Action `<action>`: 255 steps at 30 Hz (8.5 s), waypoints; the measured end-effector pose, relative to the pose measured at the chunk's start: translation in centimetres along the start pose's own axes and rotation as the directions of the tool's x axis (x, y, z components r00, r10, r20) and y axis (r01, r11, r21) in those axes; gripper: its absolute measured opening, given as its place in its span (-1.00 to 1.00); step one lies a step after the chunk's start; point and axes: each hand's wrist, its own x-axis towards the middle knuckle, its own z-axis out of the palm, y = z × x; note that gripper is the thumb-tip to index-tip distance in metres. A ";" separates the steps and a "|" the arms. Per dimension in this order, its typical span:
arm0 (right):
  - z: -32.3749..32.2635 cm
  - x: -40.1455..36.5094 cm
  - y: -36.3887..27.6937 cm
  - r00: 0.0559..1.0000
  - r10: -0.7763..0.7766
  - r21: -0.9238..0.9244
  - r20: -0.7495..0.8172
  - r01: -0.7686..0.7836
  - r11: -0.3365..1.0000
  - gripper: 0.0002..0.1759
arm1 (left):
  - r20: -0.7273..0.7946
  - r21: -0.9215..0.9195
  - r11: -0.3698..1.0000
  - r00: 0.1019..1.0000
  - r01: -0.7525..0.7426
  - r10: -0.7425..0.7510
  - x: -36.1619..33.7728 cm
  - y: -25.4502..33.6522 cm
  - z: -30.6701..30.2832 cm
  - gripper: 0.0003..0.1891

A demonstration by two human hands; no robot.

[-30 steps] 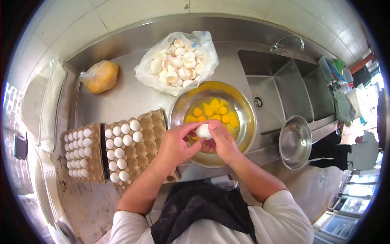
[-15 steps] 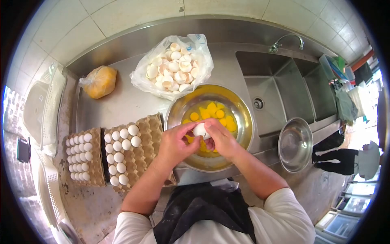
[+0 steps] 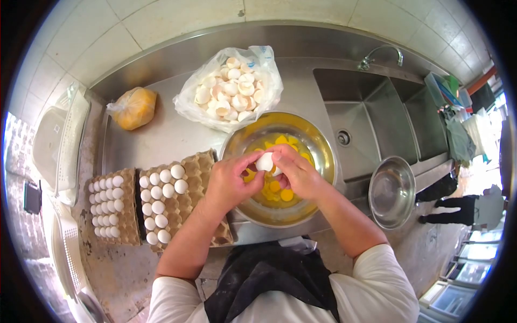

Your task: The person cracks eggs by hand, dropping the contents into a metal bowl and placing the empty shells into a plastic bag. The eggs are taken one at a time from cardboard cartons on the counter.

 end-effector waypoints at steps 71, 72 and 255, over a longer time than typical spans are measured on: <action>-5.6 -1.7 5.4 0.778 -0.100 -0.602 -0.620 -0.389 0.697 -0.24 | 0.200 0.236 0.971 0.977 0.025 -0.074 -11.8 -1.1 -3.6 -0.57; -5.2 -1.9 5.1 0.787 -0.135 -0.628 -0.602 -0.361 0.690 -0.24 | 0.205 0.228 0.973 0.975 0.039 -0.087 -12.0 -1.1 -3.7 -0.56; 2.3 -2.0 -1.9 0.982 -0.187 -0.547 -0.004 0.155 0.823 -0.53 | 0.161 -0.272 0.946 0.977 0.178 -0.137 -1.3 0.3 -3.5 -0.58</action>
